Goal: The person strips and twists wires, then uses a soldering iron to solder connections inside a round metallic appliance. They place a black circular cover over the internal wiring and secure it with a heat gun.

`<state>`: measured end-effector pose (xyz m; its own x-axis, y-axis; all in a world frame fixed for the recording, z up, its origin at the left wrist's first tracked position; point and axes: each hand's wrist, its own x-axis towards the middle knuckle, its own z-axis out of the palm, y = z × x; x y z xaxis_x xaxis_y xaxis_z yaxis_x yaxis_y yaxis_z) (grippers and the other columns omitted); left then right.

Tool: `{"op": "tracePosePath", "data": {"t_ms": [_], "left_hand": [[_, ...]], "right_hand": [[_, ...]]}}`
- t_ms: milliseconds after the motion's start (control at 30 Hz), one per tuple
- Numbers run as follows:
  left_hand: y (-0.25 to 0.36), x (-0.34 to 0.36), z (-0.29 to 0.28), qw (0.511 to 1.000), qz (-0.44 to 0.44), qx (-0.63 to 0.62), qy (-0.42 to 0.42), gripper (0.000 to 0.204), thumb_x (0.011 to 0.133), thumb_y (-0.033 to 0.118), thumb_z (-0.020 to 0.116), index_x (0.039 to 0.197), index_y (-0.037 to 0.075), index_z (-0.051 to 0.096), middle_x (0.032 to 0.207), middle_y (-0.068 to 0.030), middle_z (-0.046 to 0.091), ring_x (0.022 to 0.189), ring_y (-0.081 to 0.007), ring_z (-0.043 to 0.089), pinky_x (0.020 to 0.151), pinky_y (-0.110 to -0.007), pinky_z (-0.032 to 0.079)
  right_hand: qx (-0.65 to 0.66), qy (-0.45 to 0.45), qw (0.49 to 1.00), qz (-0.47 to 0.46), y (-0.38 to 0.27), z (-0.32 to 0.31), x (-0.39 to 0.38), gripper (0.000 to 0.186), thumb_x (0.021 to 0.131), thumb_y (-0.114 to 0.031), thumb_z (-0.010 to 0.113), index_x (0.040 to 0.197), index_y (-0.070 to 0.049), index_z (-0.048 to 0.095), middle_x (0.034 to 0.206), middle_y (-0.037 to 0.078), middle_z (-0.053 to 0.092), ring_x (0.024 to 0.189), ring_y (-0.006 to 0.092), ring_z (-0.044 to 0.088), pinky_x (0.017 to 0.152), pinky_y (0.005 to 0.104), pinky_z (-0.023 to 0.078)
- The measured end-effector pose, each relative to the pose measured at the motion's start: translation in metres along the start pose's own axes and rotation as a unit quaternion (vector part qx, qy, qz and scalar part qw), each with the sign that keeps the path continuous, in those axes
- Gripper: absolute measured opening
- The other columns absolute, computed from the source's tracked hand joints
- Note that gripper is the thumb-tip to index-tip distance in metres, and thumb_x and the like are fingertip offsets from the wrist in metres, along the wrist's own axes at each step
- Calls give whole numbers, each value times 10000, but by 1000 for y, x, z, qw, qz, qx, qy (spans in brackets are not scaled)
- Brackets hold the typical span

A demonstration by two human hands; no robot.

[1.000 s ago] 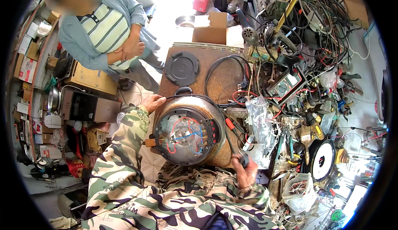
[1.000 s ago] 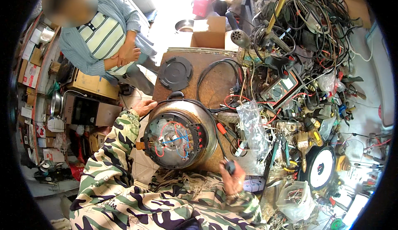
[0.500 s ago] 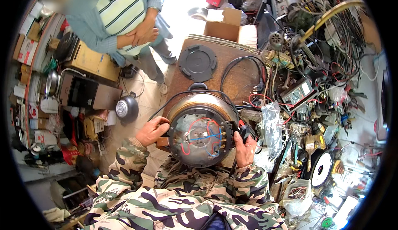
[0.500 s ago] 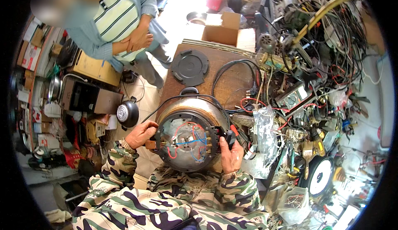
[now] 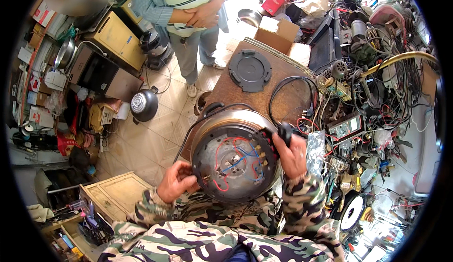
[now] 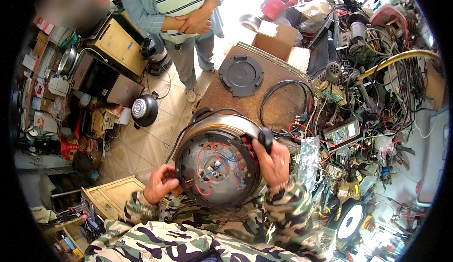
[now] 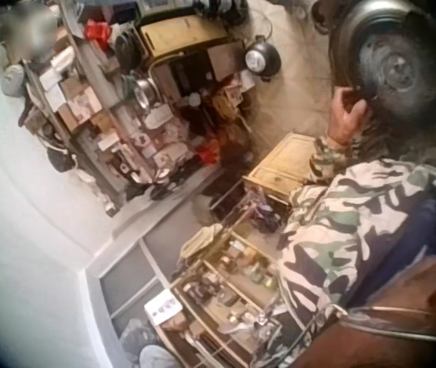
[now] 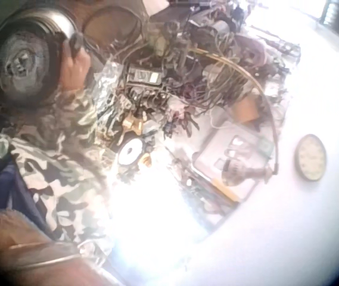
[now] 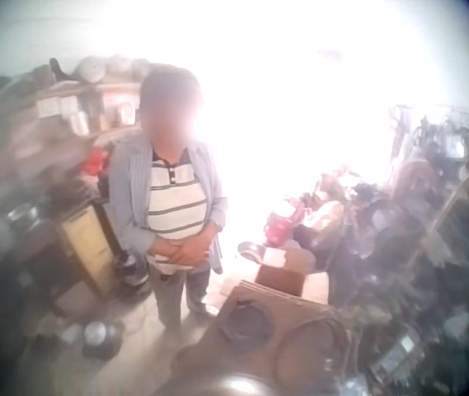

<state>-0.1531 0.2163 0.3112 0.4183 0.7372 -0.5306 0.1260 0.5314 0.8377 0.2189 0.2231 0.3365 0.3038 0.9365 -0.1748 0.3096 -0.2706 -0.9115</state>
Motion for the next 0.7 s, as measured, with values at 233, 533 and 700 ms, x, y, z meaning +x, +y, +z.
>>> {"op": "tracePosePath", "data": {"t_ms": [233, 533, 700], "left_hand": [[-68, -63, 73, 976, 13, -218, 4, 550, 974, 242, 740, 1357, -17, 443, 1261, -144, 598, 1223, -233, 613, 1074, -387, 478], [-82, -1, 144, 959, 15, -274, -73, 408, 1041, 192, 623, 1344, -42, 483, 1420, -214, 572, 1357, -273, 564, 1162, -404, 428], [-95, 10, 145, 954, -1, -286, -93, 493, 1042, 222, 634, 1422, -54, 484, 1417, -164, 591, 1352, -221, 554, 1079, -354, 450]], "right_hand": [[-169, -254, 942, -137, -47, 77, 126, 464, 887, -421, 738, 854, 41, 724, 781, 276, 682, 739, 398, 710, 707, 478, 536], [-247, -325, 885, -223, -57, 148, 172, 541, 891, -481, 762, 899, 59, 727, 758, 248, 673, 770, 387, 702, 733, 458, 549], [-226, -281, 906, -221, -70, 120, 166, 442, 910, -412, 757, 998, 22, 741, 793, 273, 681, 815, 421, 712, 767, 486, 559]]}}
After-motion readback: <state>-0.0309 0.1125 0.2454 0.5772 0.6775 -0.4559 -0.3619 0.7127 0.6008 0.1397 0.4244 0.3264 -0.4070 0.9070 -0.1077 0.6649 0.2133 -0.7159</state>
